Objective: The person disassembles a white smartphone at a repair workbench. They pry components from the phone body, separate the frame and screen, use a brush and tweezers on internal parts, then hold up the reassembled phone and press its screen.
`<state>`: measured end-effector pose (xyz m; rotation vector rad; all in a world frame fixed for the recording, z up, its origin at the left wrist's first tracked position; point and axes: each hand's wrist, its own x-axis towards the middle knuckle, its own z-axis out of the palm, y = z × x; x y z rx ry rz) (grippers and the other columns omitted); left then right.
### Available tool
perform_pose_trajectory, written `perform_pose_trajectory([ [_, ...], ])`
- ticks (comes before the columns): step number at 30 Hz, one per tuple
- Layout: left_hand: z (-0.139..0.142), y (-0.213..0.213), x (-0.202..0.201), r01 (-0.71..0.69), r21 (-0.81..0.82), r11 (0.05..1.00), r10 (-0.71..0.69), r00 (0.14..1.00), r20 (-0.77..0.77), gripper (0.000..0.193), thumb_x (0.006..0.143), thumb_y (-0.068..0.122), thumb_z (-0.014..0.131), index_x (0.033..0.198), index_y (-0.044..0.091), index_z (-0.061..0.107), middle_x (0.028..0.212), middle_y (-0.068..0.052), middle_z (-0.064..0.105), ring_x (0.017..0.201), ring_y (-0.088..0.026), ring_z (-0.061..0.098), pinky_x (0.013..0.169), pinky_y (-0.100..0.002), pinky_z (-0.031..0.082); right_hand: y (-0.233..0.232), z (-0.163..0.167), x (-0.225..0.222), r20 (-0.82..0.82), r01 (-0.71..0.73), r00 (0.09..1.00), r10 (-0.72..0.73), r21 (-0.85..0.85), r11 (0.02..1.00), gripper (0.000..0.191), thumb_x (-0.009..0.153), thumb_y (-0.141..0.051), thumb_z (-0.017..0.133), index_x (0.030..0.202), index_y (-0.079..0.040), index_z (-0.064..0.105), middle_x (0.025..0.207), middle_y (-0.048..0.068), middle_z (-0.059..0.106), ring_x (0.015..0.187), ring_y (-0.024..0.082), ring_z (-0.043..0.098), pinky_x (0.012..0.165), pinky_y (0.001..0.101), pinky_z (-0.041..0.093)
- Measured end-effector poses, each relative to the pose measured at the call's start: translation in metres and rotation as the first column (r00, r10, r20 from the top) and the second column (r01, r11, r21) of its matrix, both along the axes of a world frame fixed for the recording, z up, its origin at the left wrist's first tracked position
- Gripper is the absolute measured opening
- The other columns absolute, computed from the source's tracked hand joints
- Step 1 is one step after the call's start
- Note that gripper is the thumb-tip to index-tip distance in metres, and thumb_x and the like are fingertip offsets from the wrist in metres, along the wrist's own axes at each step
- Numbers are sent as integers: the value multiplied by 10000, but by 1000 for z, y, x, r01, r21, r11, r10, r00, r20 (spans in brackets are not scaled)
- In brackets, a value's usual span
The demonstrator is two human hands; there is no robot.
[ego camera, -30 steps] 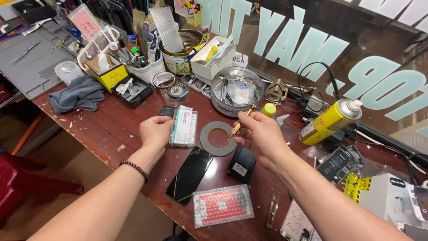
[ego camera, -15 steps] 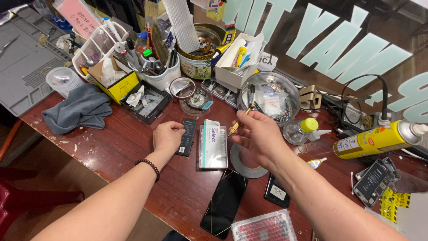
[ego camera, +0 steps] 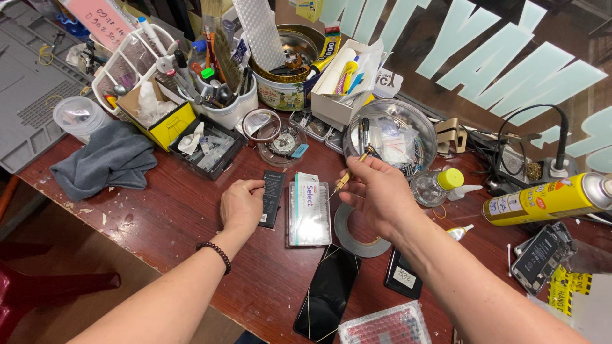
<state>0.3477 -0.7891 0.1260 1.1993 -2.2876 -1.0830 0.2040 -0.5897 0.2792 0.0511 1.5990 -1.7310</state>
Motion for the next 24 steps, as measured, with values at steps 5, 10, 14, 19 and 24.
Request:
perform_pose_trajectory([
  [5,1,2,0,-5,-4,1000,5,1000,-13,147,883,176,724,1000,143,806,1075,-66,735,962,-307,703,840,-413,555,3,6,-1,1,14,1000,-14,4,1000,156,967,-225,662,868,-119,605,821,25,684,733,130,646,633,299,557],
  [10,10,5,-1,-23,14,1000,23,1000,12,133,893,186,724,981,125,801,1053,-75,740,949,-303,709,836,-408,561,8,10,-2,14,29,999,-29,18,999,134,966,-207,655,888,-107,614,822,31,688,731,133,651,624,291,558],
  [14,18,5,-5,-64,110,992,57,996,67,140,859,193,758,976,136,810,995,-78,768,906,-286,730,815,-398,570,11,11,-5,4,24,1000,-24,5,1000,140,972,-205,656,890,-101,612,824,36,690,720,131,645,611,286,559],
  [19,18,-5,-10,-102,217,971,78,990,119,144,838,187,784,972,153,821,927,-75,789,860,-245,752,800,-374,575,13,9,-9,30,35,999,-34,-33,999,146,972,-195,655,881,-94,601,820,53,694,710,145,657,598,290,559],
  [24,9,-9,-5,-64,215,975,56,998,41,260,806,82,753,1061,115,790,863,-58,788,817,-196,752,782,-352,580,15,7,-10,38,35,999,-33,-38,999,136,971,-195,652,888,-96,611,820,53,694,705,143,655,598,288,558],
])
